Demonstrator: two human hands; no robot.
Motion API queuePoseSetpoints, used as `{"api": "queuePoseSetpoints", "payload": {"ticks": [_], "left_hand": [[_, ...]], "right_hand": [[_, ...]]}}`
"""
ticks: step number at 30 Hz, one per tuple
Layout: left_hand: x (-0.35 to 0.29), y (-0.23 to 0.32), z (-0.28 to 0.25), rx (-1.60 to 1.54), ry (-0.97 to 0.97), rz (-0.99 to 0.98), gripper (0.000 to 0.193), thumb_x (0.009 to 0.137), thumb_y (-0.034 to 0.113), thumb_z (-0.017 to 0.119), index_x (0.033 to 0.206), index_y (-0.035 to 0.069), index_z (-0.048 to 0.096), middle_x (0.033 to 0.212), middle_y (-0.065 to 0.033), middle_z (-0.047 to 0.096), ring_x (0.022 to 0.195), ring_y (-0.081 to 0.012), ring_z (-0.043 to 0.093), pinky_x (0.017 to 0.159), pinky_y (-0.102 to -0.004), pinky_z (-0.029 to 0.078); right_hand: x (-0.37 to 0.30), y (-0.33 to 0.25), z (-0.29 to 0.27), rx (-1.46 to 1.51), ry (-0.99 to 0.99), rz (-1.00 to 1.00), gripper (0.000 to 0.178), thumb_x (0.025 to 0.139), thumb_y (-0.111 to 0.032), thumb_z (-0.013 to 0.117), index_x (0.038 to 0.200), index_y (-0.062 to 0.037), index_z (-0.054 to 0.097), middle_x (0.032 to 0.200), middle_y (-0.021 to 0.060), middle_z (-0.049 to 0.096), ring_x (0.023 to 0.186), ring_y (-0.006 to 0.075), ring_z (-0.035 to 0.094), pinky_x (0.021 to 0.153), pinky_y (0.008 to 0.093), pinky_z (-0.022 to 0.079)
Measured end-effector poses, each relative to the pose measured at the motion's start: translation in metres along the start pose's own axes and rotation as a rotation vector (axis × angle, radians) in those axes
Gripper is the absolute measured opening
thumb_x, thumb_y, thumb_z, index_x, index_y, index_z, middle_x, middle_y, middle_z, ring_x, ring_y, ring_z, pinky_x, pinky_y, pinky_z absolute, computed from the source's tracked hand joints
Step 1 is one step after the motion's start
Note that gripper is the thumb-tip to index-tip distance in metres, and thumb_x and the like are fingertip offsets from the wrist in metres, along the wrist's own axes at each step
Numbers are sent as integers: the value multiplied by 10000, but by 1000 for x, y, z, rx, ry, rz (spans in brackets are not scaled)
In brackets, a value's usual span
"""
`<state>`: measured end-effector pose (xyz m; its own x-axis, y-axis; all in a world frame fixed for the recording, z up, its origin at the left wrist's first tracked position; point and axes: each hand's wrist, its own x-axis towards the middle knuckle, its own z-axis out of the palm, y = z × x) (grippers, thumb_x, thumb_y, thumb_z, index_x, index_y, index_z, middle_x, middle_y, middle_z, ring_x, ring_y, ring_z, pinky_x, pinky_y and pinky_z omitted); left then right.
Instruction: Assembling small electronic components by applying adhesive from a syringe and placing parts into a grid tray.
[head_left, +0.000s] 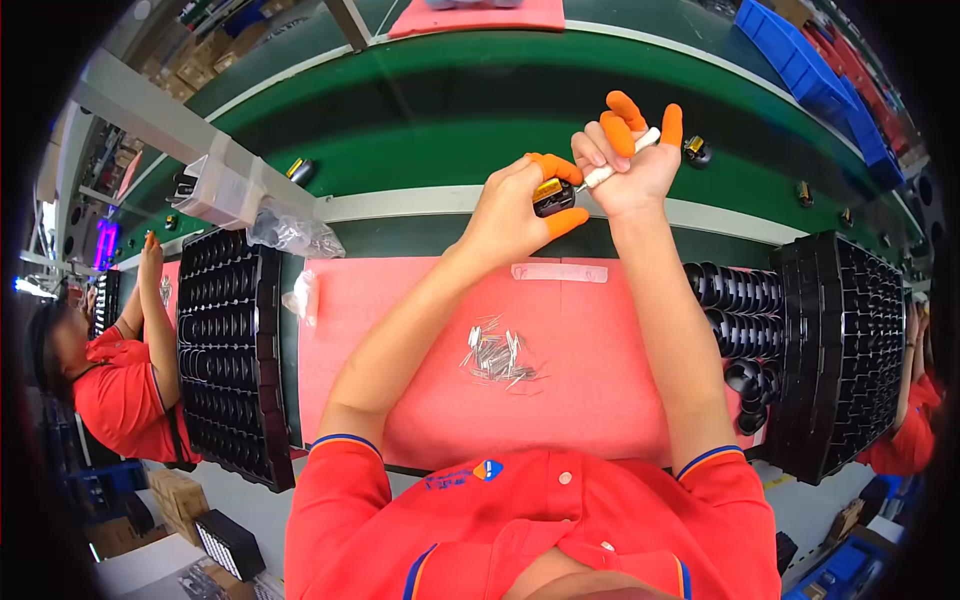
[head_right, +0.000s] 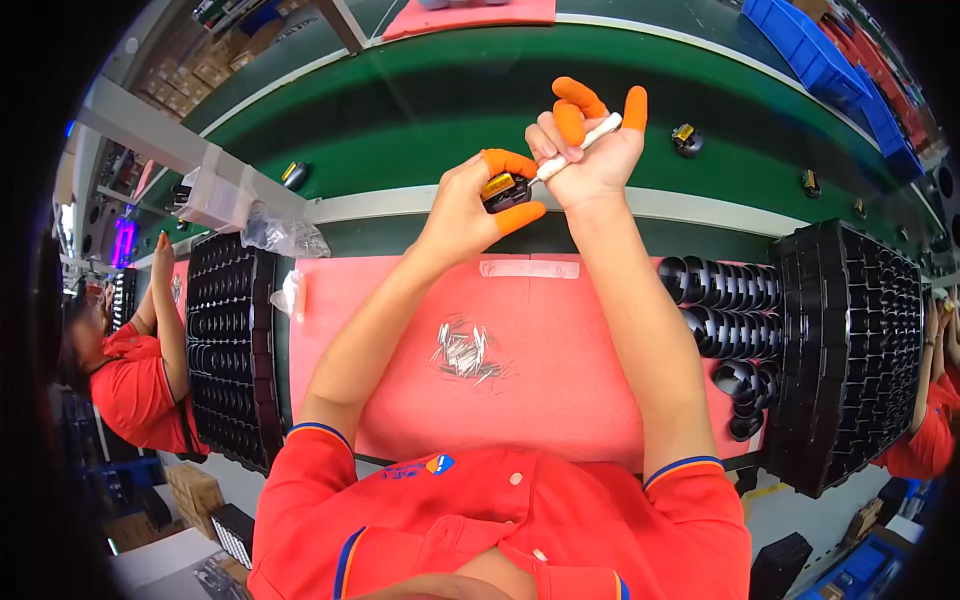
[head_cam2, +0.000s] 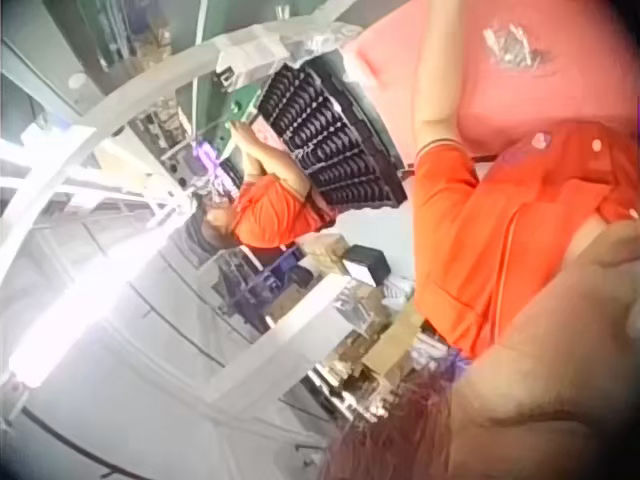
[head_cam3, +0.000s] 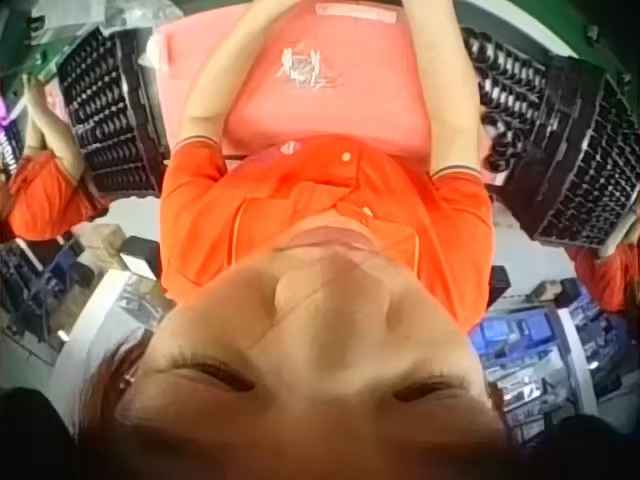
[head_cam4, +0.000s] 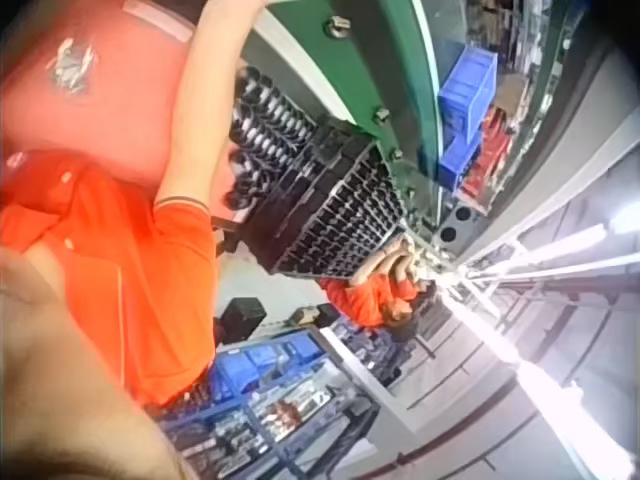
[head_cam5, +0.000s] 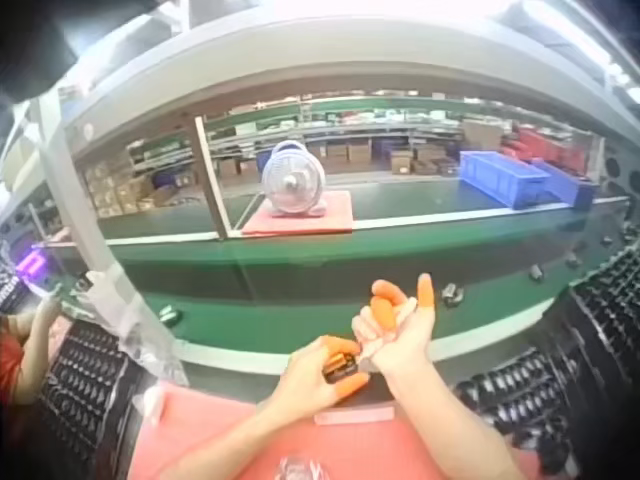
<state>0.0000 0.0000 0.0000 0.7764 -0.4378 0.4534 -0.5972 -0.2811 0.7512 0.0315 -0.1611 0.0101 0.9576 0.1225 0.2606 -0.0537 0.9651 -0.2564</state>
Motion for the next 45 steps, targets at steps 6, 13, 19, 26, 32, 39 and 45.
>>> {"api": "queuePoseSetpoints", "payload": {"ticks": [6,13,19,26,32,39,45], "left_hand": [[0,12,-2,-45,89,-22,325,648,100,785,930,24,640,817,-132,606,746,-272,604,684,-339,495],[-4,24,-4,-137,103,-55,303,660,77,767,931,22,643,824,-118,609,735,-232,606,678,-313,494],[-6,25,-3,-192,124,-55,277,668,51,762,915,31,638,829,-81,618,724,-170,595,664,-272,479],[-9,32,-1,-46,173,30,280,652,53,757,906,24,643,779,-107,580,670,-231,575,615,-313,474],[-10,30,2,25,172,29,285,641,81,761,890,16,637,727,-112,555,670,-257,567,601,-332,465],[23,14,-3,348,-111,-152,498,709,70,707,1179,67,542,1139,-200,492,936,-413,588,802,-424,498],[50,-76,4,622,-45,-160,798,720,174,784,1363,-24,355,1364,-280,408,1202,-413,480,983,-428,422]], "right_hand": [[-1,6,6,-3,-84,33,637,936,-532,360,937,18,682,419,1,262,403,112,229,456,260,269],[-9,7,22,57,-100,5,575,933,-481,401,915,22,678,411,-5,264,385,109,242,441,255,270],[-13,6,29,89,-83,-8,566,928,-467,409,907,30,680,409,-9,257,384,106,244,440,252,269],[-17,12,25,-83,-192,-87,537,934,-440,393,911,-3,704,409,-25,264,393,100,250,456,246,281],[-19,15,22,-155,-203,-81,525,934,-414,387,891,-2,711,412,-30,268,396,105,245,457,250,278],[1,-18,-4,11,89,-116,547,913,-473,451,886,34,654,443,-9,276,397,107,242,457,266,241],[-1,-24,6,26,-80,-4,421,991,-287,411,944,47,662,436,-22,305,377,86,261,441,245,260]]}}
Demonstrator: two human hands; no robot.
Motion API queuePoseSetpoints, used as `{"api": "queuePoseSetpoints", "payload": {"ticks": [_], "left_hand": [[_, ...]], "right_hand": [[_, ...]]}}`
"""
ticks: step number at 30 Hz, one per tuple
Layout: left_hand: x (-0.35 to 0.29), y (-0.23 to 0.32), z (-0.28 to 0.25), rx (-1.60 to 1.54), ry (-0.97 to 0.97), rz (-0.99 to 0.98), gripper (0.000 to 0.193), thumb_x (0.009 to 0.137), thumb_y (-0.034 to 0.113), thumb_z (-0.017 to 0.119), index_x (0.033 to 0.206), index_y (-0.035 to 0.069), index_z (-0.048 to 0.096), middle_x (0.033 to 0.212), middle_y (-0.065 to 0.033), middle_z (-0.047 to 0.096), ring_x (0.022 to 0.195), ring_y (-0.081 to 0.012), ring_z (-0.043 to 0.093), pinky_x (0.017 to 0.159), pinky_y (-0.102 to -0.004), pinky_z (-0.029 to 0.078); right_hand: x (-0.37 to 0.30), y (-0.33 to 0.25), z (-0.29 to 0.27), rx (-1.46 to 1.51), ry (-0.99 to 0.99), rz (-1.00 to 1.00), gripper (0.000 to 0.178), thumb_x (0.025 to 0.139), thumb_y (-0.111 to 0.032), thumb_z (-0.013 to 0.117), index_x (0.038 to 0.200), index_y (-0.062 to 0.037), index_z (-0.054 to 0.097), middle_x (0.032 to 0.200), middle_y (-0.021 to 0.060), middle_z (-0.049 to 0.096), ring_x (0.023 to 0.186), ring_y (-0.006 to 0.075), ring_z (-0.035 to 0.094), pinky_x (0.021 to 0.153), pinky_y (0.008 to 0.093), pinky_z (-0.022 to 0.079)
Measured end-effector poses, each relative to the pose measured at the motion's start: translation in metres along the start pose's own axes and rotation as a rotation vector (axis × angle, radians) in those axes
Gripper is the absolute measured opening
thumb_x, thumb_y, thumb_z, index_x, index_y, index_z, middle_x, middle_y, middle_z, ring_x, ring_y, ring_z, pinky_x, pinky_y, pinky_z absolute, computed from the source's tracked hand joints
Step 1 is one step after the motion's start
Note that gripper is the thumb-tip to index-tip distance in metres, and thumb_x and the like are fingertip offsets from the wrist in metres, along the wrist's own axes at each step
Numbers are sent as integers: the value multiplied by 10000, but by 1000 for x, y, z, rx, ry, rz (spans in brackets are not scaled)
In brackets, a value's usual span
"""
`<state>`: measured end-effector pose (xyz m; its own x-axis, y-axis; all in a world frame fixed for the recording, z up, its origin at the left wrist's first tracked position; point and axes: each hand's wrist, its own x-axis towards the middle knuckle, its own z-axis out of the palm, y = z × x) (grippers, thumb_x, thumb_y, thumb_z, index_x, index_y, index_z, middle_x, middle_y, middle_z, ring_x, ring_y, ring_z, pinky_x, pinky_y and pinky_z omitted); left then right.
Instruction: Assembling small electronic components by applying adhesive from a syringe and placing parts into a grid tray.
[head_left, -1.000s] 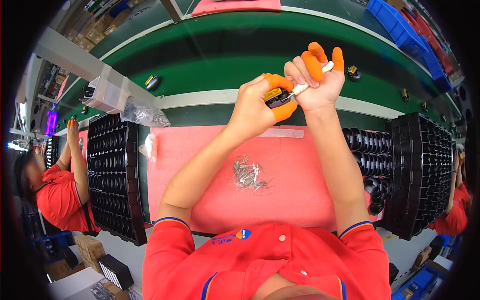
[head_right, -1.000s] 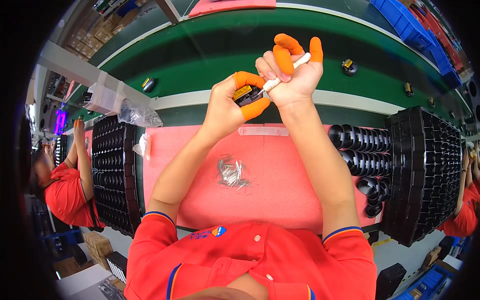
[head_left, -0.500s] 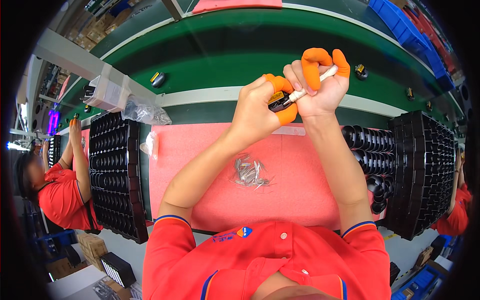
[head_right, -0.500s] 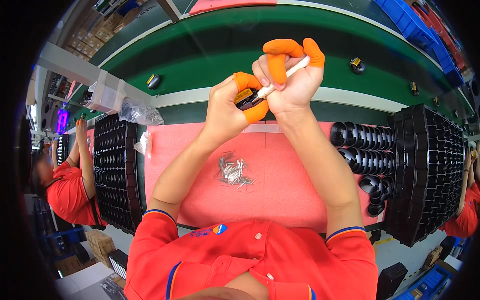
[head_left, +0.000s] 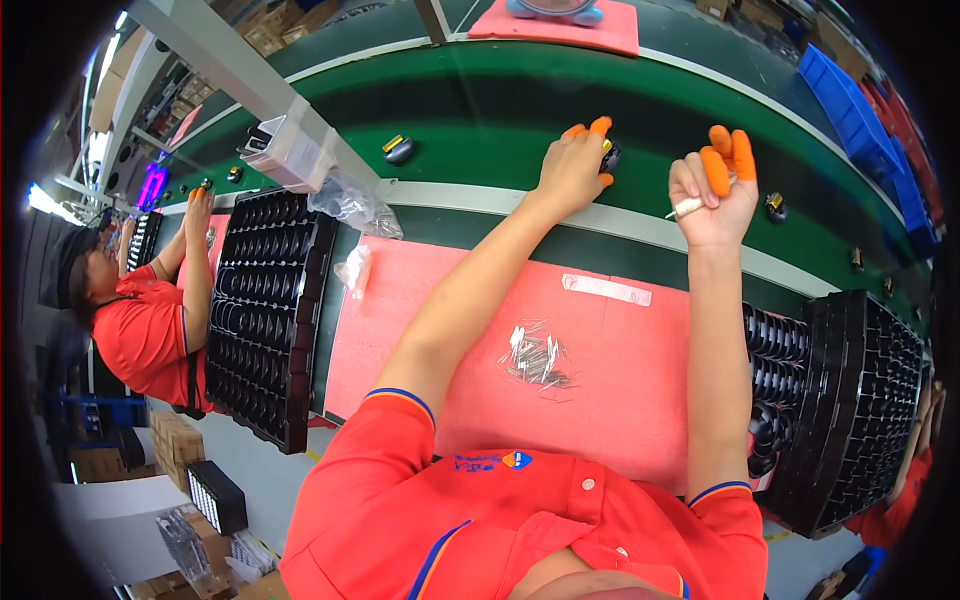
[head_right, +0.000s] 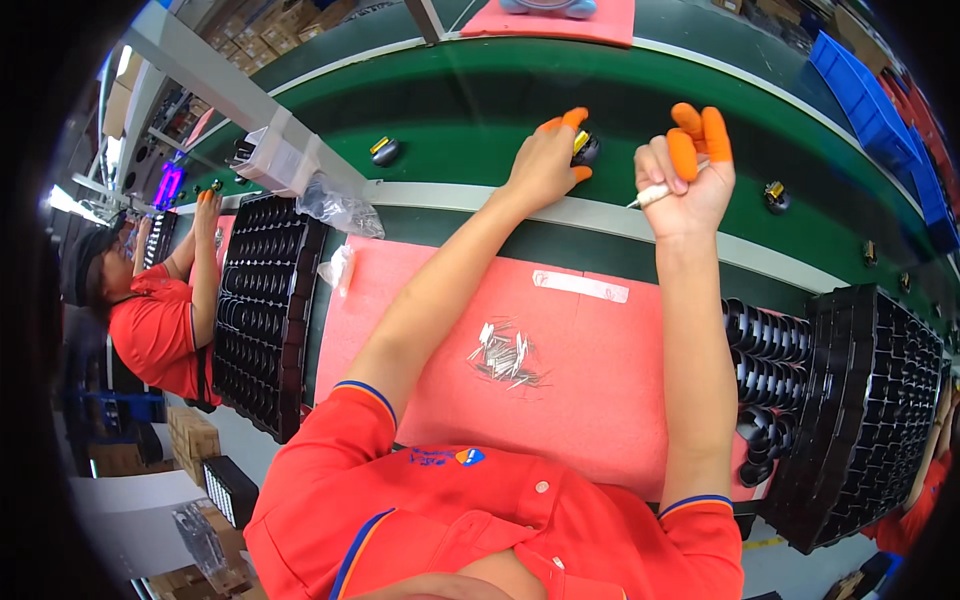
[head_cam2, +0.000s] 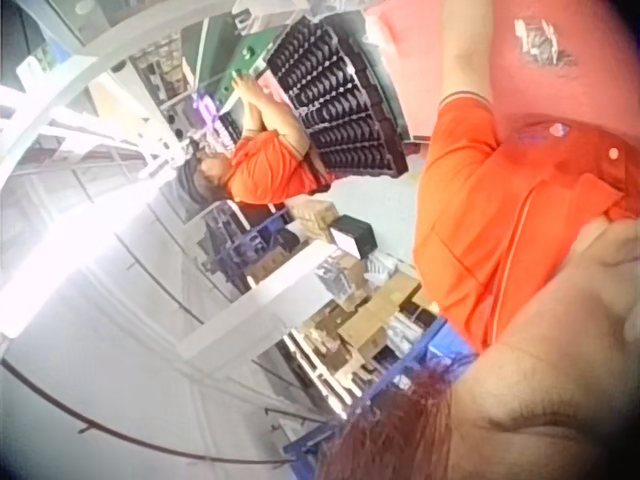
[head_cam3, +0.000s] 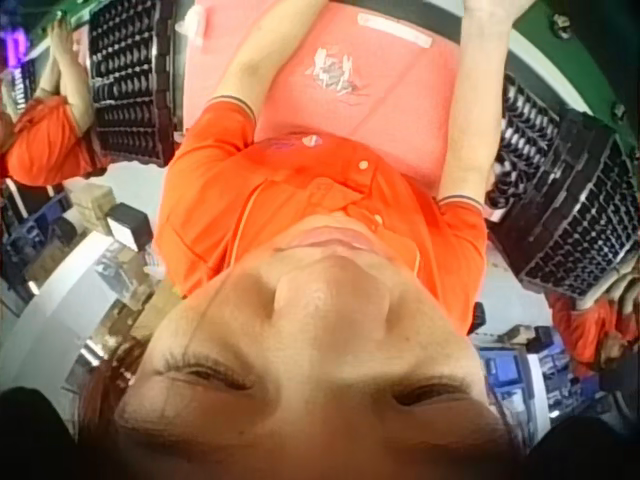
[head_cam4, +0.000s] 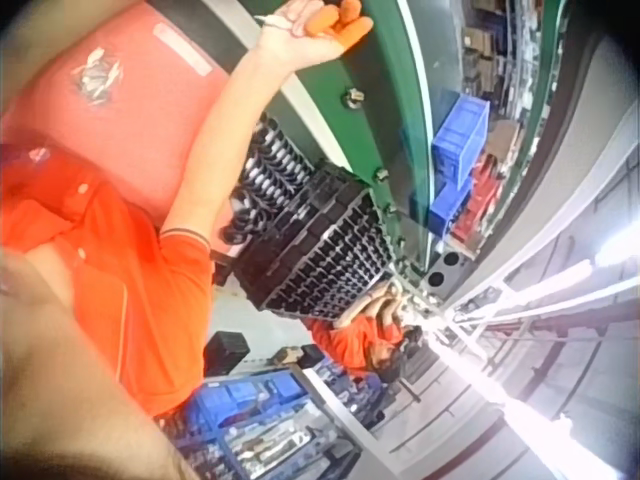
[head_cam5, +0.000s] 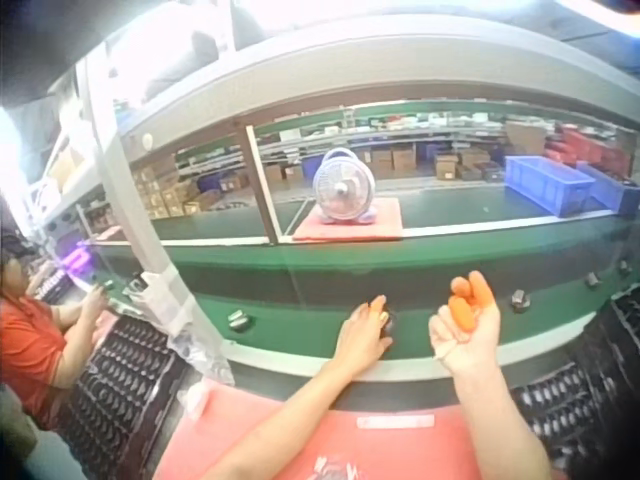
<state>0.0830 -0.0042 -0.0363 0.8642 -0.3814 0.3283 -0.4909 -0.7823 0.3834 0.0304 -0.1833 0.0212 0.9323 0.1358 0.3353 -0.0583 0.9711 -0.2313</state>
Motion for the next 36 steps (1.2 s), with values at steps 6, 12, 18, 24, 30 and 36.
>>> {"api": "queuePoseSetpoints", "payload": {"ticks": [6,12,18,24,30,36], "left_hand": [[14,-70,-17,109,236,58,881,754,472,709,1407,7,344,1440,-236,354,1342,-402,316,1105,-473,271],[-51,-234,-87,558,-10,-531,743,783,353,677,1421,103,391,1461,-271,321,1385,-405,242,1128,-470,181],[-29,-151,-74,-52,206,-448,545,712,139,792,1197,34,566,1088,-144,638,980,-225,625,849,-328,477],[-18,8,-45,-483,173,-47,528,657,119,784,1108,45,521,990,-111,575,852,-220,591,764,-340,486],[-35,70,-40,-630,69,195,546,650,61,690,1174,69,539,996,-184,573,939,-374,577,794,-394,477],[-38,69,-49,-520,116,211,352,643,61,767,960,14,624,874,-118,596,777,-243,600,703,-319,483]], "right_hand": [[-1,16,10,-62,363,61,442,939,-369,482,938,37,657,467,-13,261,404,108,223,427,259,248],[4,23,-1,2,421,79,525,937,-468,446,864,1,671,419,-17,262,366,116,230,409,285,238],[-3,17,-4,-22,427,55,566,964,-502,385,878,-20,668,449,-17,347,382,105,277,446,264,276],[1,9,7,-2,280,75,588,900,-556,473,925,-8,685,419,-27,254,389,92,234,414,242,239],[-6,-8,19,-105,11,-7,719,901,-620,391,1018,34,666,433,-26,269,399,95,228,417,247,224],[-4,-3,20,-25,33,-55,601,936,-507,381,981,26,655,418,-1,285,387,103,239,411,246,243]]}}
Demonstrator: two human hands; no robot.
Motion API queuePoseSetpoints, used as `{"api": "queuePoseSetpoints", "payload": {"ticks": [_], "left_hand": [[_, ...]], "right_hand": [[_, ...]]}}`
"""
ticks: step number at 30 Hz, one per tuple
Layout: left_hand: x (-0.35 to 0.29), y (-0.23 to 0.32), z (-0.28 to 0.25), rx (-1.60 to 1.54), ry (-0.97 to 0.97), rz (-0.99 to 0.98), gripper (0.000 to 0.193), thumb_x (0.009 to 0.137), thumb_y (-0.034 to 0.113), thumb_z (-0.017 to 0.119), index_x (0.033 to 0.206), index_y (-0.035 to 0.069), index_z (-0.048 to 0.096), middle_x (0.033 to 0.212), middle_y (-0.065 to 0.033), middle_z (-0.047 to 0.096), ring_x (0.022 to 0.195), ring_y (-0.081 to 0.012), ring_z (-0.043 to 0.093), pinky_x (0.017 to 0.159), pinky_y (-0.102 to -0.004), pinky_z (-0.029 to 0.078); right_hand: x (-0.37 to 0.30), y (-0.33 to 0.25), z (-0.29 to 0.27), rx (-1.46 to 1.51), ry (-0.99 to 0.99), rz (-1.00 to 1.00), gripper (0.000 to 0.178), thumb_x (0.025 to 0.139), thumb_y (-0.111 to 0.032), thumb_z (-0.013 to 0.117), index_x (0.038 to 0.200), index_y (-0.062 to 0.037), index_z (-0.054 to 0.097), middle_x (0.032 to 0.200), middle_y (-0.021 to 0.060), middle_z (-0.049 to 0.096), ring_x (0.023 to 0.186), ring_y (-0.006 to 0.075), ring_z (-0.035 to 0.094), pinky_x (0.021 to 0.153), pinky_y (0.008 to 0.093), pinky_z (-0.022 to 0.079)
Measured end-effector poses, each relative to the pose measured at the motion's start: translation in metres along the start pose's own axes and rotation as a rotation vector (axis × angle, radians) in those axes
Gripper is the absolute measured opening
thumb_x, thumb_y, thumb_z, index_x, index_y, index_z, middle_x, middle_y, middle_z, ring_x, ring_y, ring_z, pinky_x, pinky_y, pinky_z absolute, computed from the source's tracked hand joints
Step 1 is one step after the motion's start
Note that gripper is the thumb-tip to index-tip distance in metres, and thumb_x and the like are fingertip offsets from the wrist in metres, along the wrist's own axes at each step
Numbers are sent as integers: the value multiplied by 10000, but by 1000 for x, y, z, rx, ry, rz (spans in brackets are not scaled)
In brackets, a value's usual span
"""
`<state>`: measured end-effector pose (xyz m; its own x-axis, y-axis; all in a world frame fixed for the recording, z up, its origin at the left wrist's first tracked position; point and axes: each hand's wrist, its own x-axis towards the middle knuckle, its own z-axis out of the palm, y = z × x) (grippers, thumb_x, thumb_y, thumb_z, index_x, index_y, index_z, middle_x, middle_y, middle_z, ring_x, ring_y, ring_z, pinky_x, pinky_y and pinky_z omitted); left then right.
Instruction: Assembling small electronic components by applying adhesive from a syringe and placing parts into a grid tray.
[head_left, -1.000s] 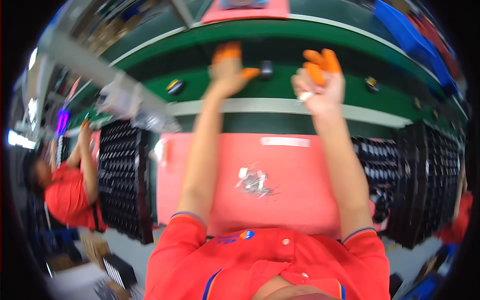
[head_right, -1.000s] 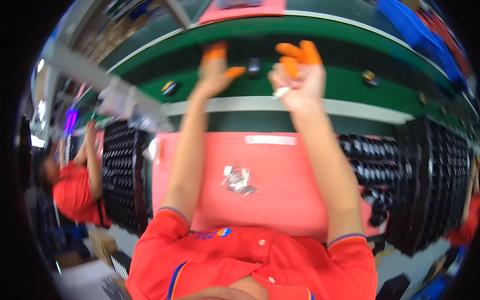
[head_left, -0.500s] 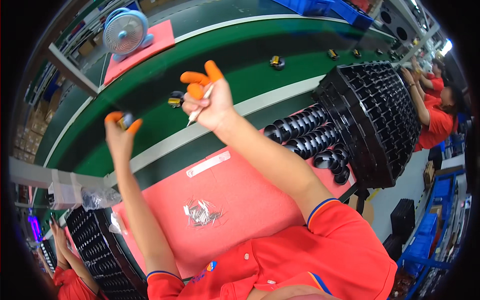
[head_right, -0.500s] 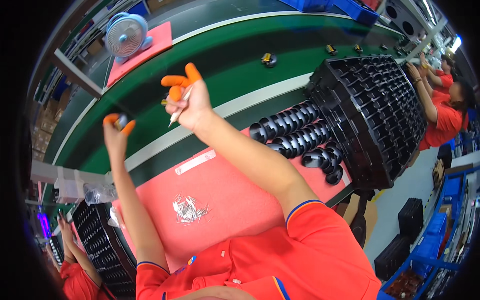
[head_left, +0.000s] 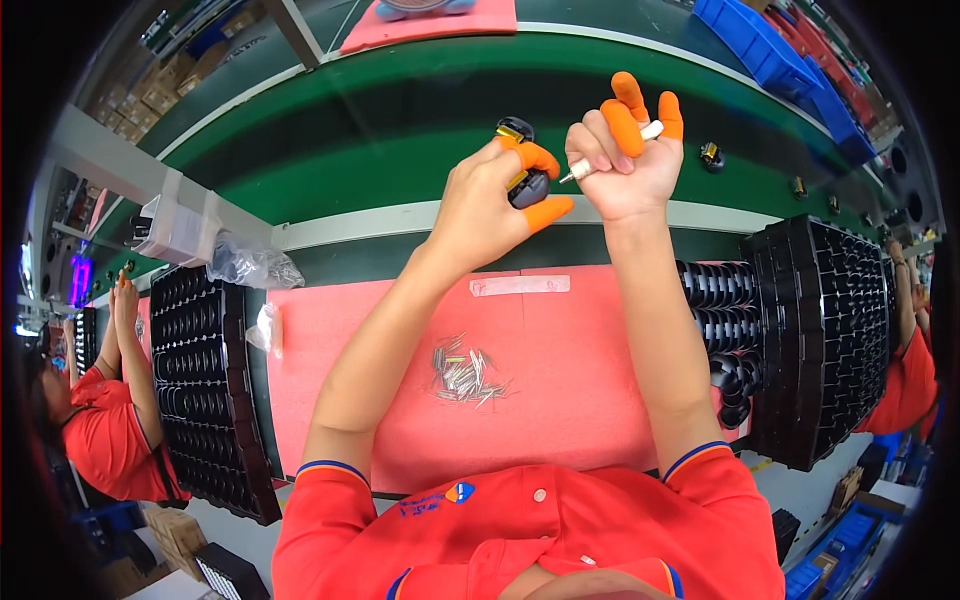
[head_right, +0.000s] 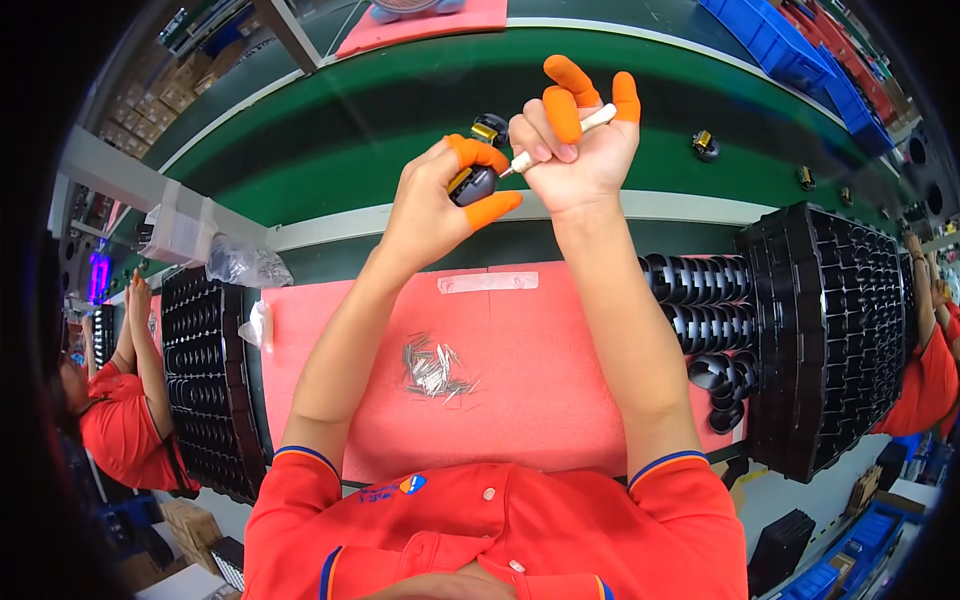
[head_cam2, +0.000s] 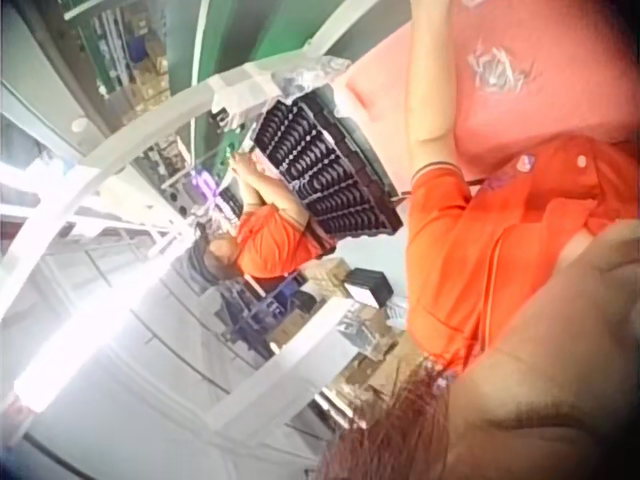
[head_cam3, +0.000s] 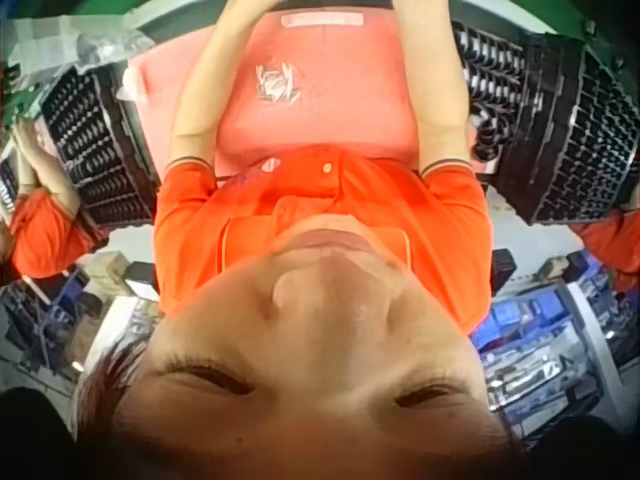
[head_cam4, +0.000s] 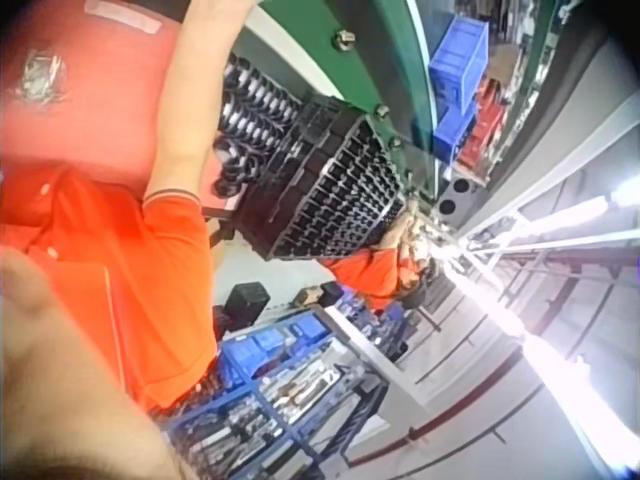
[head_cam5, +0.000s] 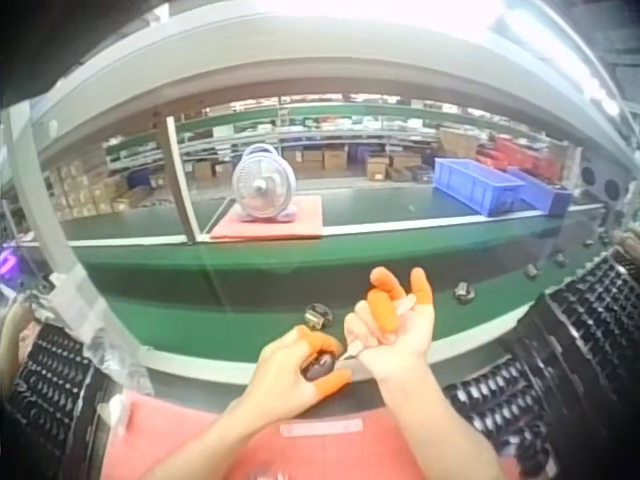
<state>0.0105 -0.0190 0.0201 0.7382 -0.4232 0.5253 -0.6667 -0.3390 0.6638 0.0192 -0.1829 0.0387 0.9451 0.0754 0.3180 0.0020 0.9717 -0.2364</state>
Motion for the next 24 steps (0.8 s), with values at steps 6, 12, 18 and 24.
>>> {"api": "queuePoseSetpoints", "payload": {"ticks": [6,12,18,24], "left_hand": [[-2,11,2,-4,3,44,291,645,58,766,898,1,634,802,-107,589,679,-229,584,621,-306,465],[-2,16,2,-16,12,51,292,644,60,762,896,-7,629,797,-111,586,669,-229,585,614,-306,465],[-4,18,1,5,15,70,288,646,70,757,889,-10,625,785,-114,582,665,-233,581,606,-311,461],[-6,18,-4,67,25,18,263,622,58,737,841,-19,612,740,-125,560,628,-261,542,581,-331,442]], "right_hand": [[0,1,3,40,-54,41,560,947,-446,367,984,27,664,403,-6,263,383,107,217,411,242,240],[-3,0,5,28,-73,35,560,948,-445,367,977,26,668,401,-10,263,381,106,215,406,240,233],[-5,3,8,35,-50,15,502,954,-410,402,958,17,666,402,-6,279,375,103,221,397,237,236],[-7,21,8,-176,-158,-41,536,964,-415,356,986,11,681,395,-18,280,380,95,239,408,238,271]]}}
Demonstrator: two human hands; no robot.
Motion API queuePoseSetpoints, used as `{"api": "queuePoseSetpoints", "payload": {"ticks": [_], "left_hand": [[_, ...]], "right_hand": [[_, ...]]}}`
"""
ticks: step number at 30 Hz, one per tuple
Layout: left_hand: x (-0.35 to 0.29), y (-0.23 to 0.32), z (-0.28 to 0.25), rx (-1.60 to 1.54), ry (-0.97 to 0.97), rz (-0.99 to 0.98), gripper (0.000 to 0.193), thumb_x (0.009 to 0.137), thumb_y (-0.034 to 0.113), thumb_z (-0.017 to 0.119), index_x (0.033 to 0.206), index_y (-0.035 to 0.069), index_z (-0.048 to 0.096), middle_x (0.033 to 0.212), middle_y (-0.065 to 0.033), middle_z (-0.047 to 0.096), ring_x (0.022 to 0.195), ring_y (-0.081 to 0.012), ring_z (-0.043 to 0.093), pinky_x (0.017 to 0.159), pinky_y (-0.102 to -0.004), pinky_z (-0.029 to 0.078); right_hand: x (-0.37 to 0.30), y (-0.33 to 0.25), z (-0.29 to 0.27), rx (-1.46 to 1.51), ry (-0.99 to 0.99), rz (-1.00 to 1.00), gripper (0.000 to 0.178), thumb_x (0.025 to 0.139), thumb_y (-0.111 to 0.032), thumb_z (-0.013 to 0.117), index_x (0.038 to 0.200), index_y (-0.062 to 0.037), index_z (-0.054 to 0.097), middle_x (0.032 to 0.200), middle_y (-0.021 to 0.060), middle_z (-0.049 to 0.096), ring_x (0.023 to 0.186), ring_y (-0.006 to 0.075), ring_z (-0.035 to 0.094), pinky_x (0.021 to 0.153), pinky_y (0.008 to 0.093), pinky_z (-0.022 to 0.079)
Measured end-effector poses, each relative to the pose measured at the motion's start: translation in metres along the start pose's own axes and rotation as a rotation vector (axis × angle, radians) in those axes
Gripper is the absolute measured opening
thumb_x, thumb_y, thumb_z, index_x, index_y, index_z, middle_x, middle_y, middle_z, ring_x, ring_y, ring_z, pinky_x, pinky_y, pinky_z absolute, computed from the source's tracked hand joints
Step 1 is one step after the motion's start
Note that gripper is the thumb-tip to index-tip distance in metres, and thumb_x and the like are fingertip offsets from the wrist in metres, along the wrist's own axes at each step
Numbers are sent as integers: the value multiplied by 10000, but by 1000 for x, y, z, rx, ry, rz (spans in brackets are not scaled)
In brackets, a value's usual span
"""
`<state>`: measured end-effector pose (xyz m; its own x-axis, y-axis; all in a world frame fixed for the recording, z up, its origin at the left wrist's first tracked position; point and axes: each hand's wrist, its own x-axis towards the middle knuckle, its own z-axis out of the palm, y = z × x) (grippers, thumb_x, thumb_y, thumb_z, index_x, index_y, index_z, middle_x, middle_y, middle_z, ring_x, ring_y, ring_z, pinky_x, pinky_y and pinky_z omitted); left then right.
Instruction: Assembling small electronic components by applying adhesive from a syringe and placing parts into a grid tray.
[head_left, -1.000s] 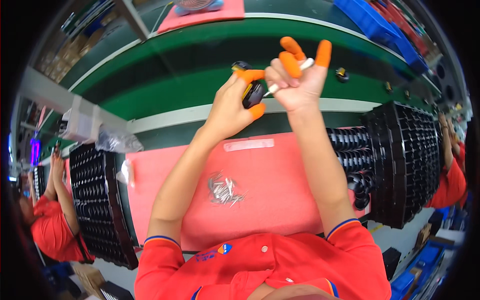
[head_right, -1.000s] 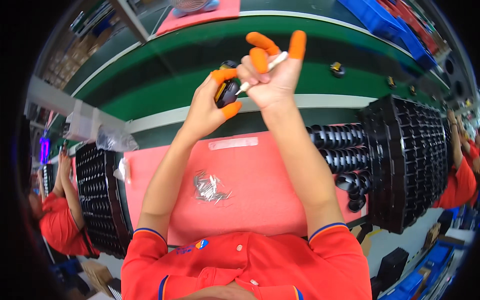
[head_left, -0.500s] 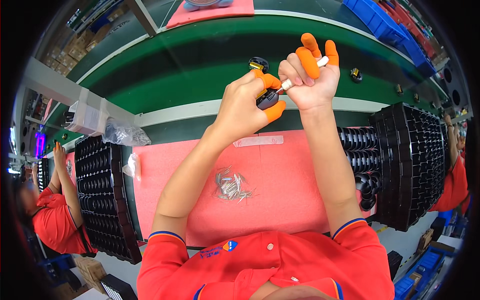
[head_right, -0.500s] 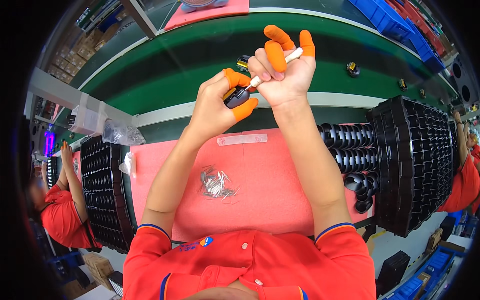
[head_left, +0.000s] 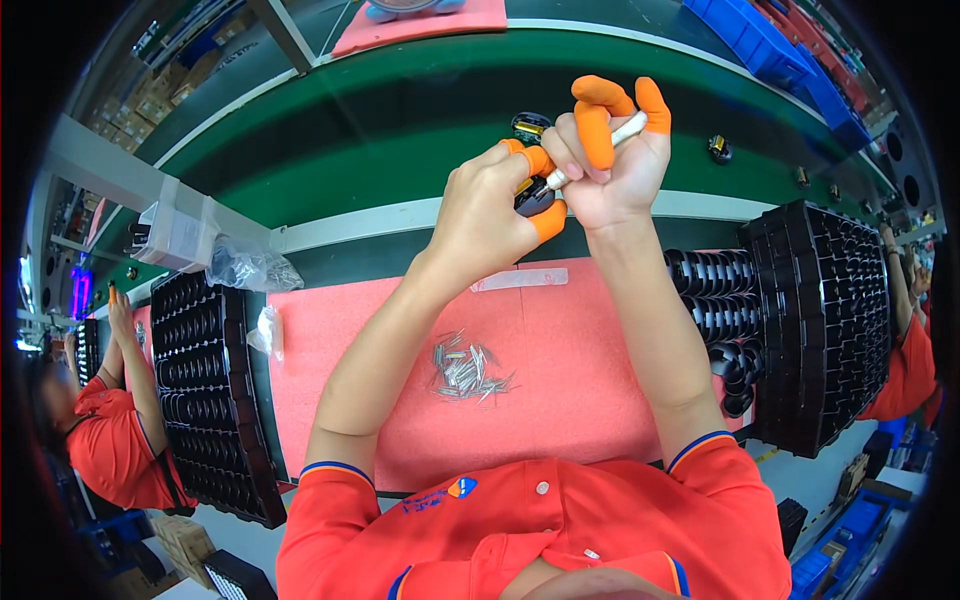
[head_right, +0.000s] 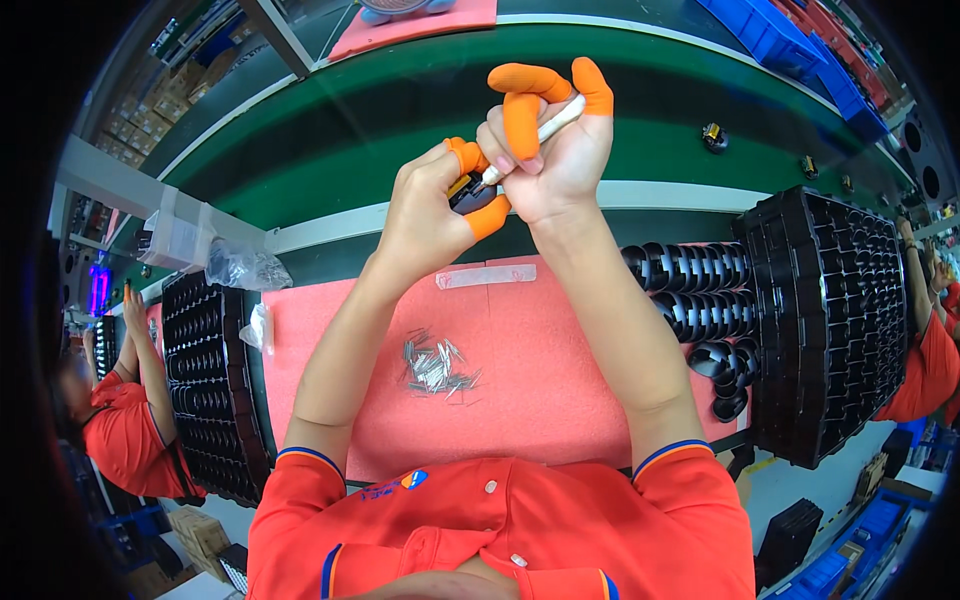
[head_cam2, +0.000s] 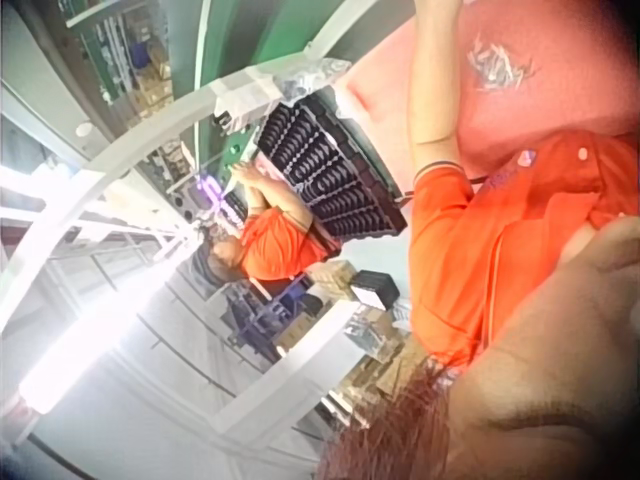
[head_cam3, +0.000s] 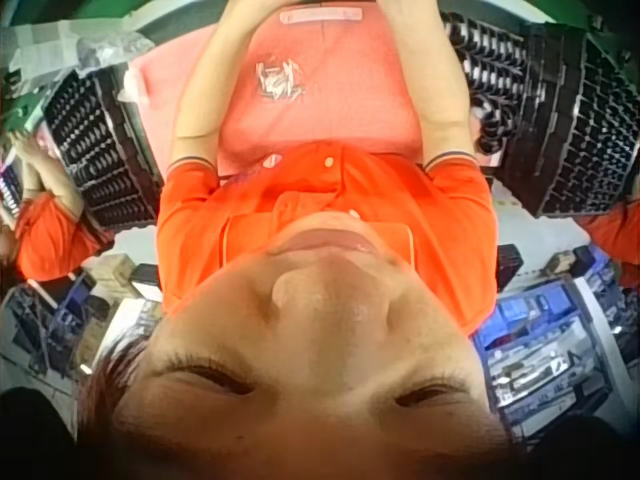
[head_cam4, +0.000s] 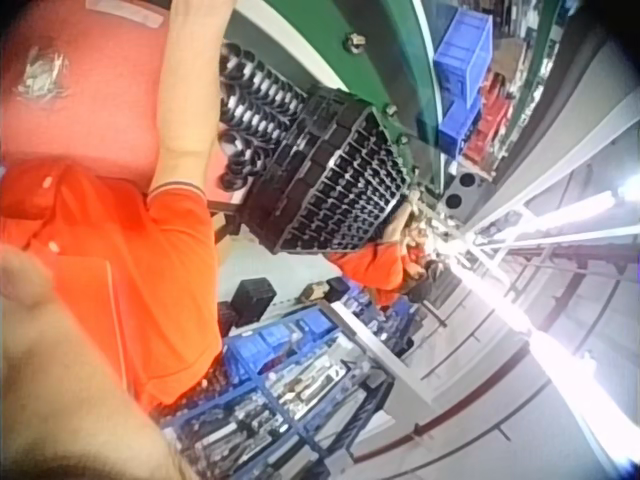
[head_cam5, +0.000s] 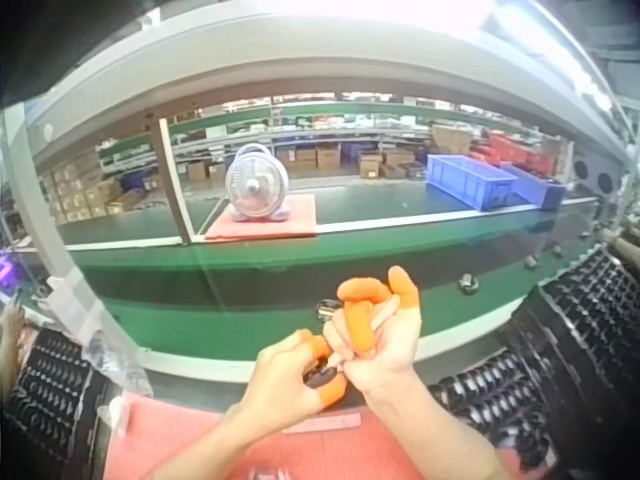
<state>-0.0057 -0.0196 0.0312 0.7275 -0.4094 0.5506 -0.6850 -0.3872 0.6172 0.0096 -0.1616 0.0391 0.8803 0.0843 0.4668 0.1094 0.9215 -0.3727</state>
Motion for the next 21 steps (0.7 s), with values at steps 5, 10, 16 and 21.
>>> {"api": "queuePoseSetpoints", "payload": {"ticks": [5,10,16,21], "left_hand": [[7,6,1,18,-38,-15,286,638,121,724,896,17,660,745,-141,575,670,-303,590,601,-379,475],[17,-29,4,155,-101,66,276,694,169,731,922,54,628,823,-132,556,808,-310,564,678,-395,456],[12,-173,-39,394,182,-16,709,703,2,721,1353,-2,439,1224,-198,563,1086,-360,549,961,-395,409],[0,-205,-40,447,96,-418,610,721,142,767,1274,39,529,1272,-181,553,1102,-342,563,956,-375,424]], "right_hand": [[3,-8,-5,29,-16,6,583,953,-448,328,962,9,690,386,-5,284,371,111,234,419,248,261],[9,-5,-20,217,387,58,631,918,-567,381,922,-8,674,448,-14,294,411,128,251,440,296,231],[5,18,-1,-331,194,414,328,934,-255,412,863,-44,653,475,16,457,316,112,327,331,257,251],[-23,65,4,-1530,-645,488,261,700,-107,647,940,-18,697,674,120,680,553,208,638,481,353,484]]}}
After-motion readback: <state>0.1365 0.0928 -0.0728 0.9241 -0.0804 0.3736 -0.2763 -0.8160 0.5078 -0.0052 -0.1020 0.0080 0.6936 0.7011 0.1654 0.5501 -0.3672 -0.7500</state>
